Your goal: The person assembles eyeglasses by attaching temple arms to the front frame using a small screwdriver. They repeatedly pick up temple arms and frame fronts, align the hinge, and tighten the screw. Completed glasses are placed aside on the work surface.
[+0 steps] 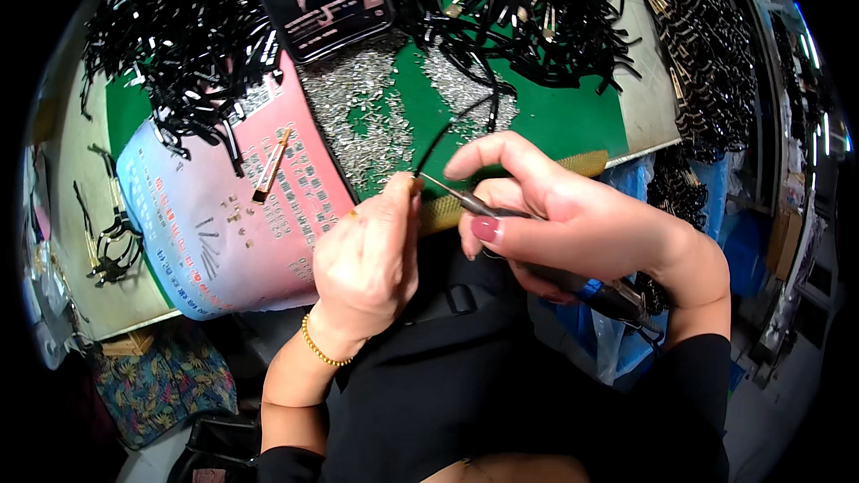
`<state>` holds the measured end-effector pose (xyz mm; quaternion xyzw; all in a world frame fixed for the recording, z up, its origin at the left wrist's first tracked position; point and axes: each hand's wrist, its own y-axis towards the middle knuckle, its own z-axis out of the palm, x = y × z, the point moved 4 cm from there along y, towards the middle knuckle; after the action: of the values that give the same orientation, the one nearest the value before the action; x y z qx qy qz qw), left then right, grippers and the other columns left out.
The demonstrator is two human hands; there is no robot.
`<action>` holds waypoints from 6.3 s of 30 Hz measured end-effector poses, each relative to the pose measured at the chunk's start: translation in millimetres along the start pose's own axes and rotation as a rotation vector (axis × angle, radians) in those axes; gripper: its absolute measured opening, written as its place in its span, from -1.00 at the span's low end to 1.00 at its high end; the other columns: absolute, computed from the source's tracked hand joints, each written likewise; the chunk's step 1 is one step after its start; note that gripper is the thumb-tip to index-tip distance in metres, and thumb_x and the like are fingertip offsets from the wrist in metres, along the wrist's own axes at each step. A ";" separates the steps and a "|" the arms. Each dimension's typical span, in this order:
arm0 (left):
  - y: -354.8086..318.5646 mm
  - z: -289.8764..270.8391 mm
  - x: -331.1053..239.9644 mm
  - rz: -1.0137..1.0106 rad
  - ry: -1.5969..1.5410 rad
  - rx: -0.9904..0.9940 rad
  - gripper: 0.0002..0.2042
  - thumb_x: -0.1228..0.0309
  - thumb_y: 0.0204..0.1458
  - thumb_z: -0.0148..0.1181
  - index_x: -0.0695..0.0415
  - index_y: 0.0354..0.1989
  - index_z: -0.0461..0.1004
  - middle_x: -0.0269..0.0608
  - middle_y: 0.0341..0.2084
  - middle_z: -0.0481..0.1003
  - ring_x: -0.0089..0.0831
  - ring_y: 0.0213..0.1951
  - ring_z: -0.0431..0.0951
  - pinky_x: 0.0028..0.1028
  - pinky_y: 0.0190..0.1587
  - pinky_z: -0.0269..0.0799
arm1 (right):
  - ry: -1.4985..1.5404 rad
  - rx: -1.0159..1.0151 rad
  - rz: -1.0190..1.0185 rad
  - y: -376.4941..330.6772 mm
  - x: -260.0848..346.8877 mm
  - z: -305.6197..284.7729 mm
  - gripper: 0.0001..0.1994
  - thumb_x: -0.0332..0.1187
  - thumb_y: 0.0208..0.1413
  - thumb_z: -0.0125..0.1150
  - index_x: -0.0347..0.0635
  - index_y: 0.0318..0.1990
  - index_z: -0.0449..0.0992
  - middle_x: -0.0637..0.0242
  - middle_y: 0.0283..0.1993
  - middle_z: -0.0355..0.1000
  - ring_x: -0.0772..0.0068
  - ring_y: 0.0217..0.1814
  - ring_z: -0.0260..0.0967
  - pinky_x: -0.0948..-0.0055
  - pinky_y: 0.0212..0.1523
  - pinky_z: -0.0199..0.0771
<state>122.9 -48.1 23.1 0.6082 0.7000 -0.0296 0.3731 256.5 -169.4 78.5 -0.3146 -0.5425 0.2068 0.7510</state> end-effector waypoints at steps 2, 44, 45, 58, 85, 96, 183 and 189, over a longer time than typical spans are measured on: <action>0.6 -2.8 -0.5 0.042 -0.003 -0.002 -0.70 0.63 0.09 0.23 0.42 0.01 0.50 -0.11 -0.43 0.58 -0.30 -0.45 0.60 -0.41 -0.39 0.48 | -0.360 -0.116 -0.227 1.1 -9.5 0.7 -0.52 -0.37 0.31 0.11 -0.29 0.27 0.08 0.01 0.00 0.41 0.21 -0.32 0.56 0.39 -0.37 0.53; -34.8 -82.6 27.6 -0.695 -0.456 0.108 -0.80 0.54 0.30 0.06 0.29 0.03 0.52 -0.14 -0.33 0.62 -0.47 -0.26 0.63 -0.47 -0.18 0.50 | -0.720 -0.368 -0.854 51.8 72.4 27.7 -0.82 -0.45 0.05 0.34 -0.34 -0.25 0.50 0.15 -0.28 0.55 0.27 -0.40 0.50 0.39 -0.40 0.52; -32.0 -72.4 16.8 -0.584 -0.543 0.138 -0.80 0.52 0.32 0.05 0.31 0.03 0.51 -0.11 -0.29 0.64 -0.42 -0.23 0.65 -0.47 -0.12 0.51 | -0.493 -0.292 -0.704 46.1 60.1 23.8 -0.82 -0.42 0.10 0.33 -0.32 -0.23 0.49 0.26 -0.34 0.51 0.41 -0.45 0.46 0.46 -0.45 0.47; -6.3 -17.4 -17.5 -0.378 -0.616 0.281 -0.88 0.49 0.28 0.13 0.27 -0.14 0.54 -0.11 -0.36 0.64 -0.19 -0.41 0.65 -0.41 -0.32 0.51 | 0.314 -0.290 -0.364 12.5 -23.7 8.8 -0.81 -0.33 0.24 0.33 -0.22 -0.18 0.48 0.46 -0.40 0.47 0.79 -0.58 0.32 0.73 -0.59 0.30; -10.2 -14.8 1.5 -0.728 -0.668 0.083 -0.75 0.34 0.43 -0.12 0.26 -0.04 0.42 -0.12 -0.25 0.62 -0.78 -0.58 0.31 -0.68 -0.51 0.45 | -1.399 -0.534 -0.448 -6.5 -15.0 -21.1 -0.53 -0.51 0.06 0.17 0.06 0.18 0.46 0.12 -0.32 0.28 0.28 -0.53 0.47 0.39 -0.59 0.41; -7.5 -16.9 6.2 -0.848 -0.766 0.158 -0.74 0.40 0.40 -0.05 0.27 0.09 0.47 -0.29 -0.37 0.62 -0.67 -0.37 0.58 -0.67 -0.42 0.46 | -0.794 -0.138 -0.253 3.8 6.1 -9.3 -0.56 -0.40 0.34 -0.04 0.00 0.35 0.22 0.02 -0.13 0.42 0.10 -0.36 0.51 0.28 -0.34 0.52; -18.4 -50.6 41.4 -0.437 -0.644 -0.257 -0.82 0.48 0.39 -0.09 0.31 -0.14 0.44 -0.05 -0.17 0.57 -0.47 -0.30 0.52 -0.48 -0.19 0.46 | -1.515 -0.480 -0.478 22.4 2.0 23.4 -0.41 -0.50 -0.04 0.20 0.17 0.24 0.47 0.14 -0.28 0.31 0.34 -0.48 0.48 0.41 -0.59 0.44; -11.9 -70.7 71.7 -0.573 -0.651 -0.388 -0.70 0.36 0.41 -0.03 0.35 0.12 0.42 -0.11 -0.28 0.52 -0.60 -0.46 0.50 -0.63 -0.46 0.43 | -1.507 -0.517 -0.495 26.6 -2.3 23.4 -0.36 -0.51 -0.06 0.20 0.19 0.28 0.44 0.14 -0.29 0.30 0.35 -0.54 0.46 0.40 -0.62 0.42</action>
<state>79.5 43.3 29.1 0.2690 0.6787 -0.1893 0.6566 234.5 -146.0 63.3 -0.1259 -0.9836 0.0598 0.1147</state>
